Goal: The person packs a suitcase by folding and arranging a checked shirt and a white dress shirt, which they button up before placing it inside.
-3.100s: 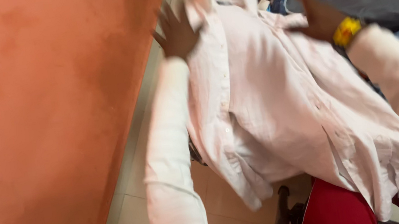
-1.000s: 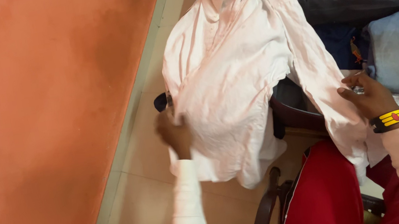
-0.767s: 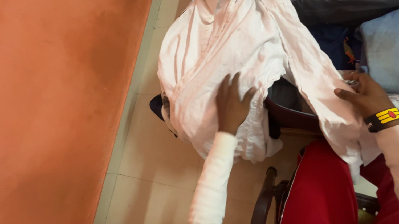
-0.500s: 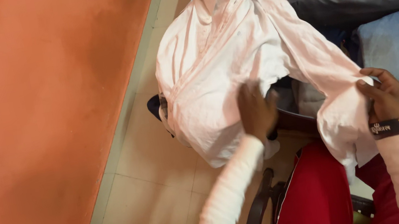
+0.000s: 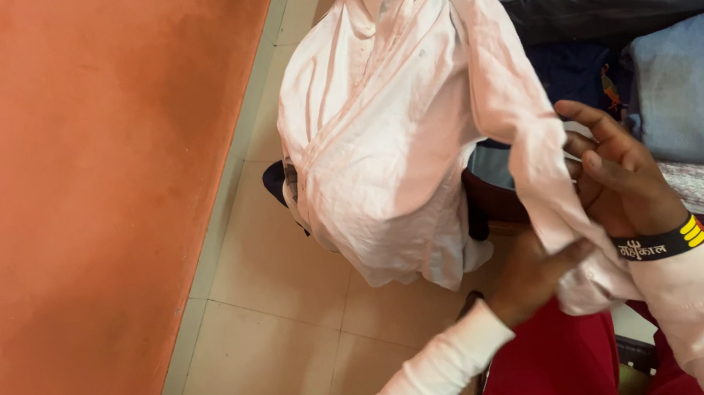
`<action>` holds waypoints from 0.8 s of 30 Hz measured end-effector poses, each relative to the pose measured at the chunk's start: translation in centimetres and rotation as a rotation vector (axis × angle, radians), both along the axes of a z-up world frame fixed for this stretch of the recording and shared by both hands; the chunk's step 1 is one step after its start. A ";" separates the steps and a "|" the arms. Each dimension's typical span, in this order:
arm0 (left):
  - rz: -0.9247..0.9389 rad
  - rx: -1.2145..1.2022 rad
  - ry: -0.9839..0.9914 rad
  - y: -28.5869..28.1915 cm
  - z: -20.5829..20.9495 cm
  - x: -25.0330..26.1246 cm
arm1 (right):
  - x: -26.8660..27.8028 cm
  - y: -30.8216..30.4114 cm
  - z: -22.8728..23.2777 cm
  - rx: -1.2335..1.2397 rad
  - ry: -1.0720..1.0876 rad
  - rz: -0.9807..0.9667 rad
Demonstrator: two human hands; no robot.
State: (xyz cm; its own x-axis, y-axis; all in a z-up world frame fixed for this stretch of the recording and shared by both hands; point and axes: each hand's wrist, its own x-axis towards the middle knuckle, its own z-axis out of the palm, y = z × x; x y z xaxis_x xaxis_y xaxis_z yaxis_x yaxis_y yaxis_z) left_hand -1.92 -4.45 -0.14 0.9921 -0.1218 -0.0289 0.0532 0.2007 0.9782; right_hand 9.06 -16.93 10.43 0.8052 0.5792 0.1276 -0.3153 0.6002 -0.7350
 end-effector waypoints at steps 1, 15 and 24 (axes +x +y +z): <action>0.069 0.086 -0.029 1.5 0.1 -0.2 | -0.2 0.0 -0.4 0.023 -0.016 0.022; 0.200 1.564 -0.100 20.2 -2.9 2.1 | -1.3 0.0 -6.1 -1.651 -0.962 -0.357; 0.652 1.801 0.069 14.3 -7.3 5.2 | -1.5 0.0 -6.3 -1.668 -0.965 -0.356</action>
State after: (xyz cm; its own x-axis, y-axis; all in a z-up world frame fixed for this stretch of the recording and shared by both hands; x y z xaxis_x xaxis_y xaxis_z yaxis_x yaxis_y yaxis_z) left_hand 3.25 9.87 -7.39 0.8569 0.4283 0.2869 0.4411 -0.8972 0.0219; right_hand 7.54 -16.93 4.13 0.9005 0.4204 0.1112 0.4306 -0.8259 -0.3641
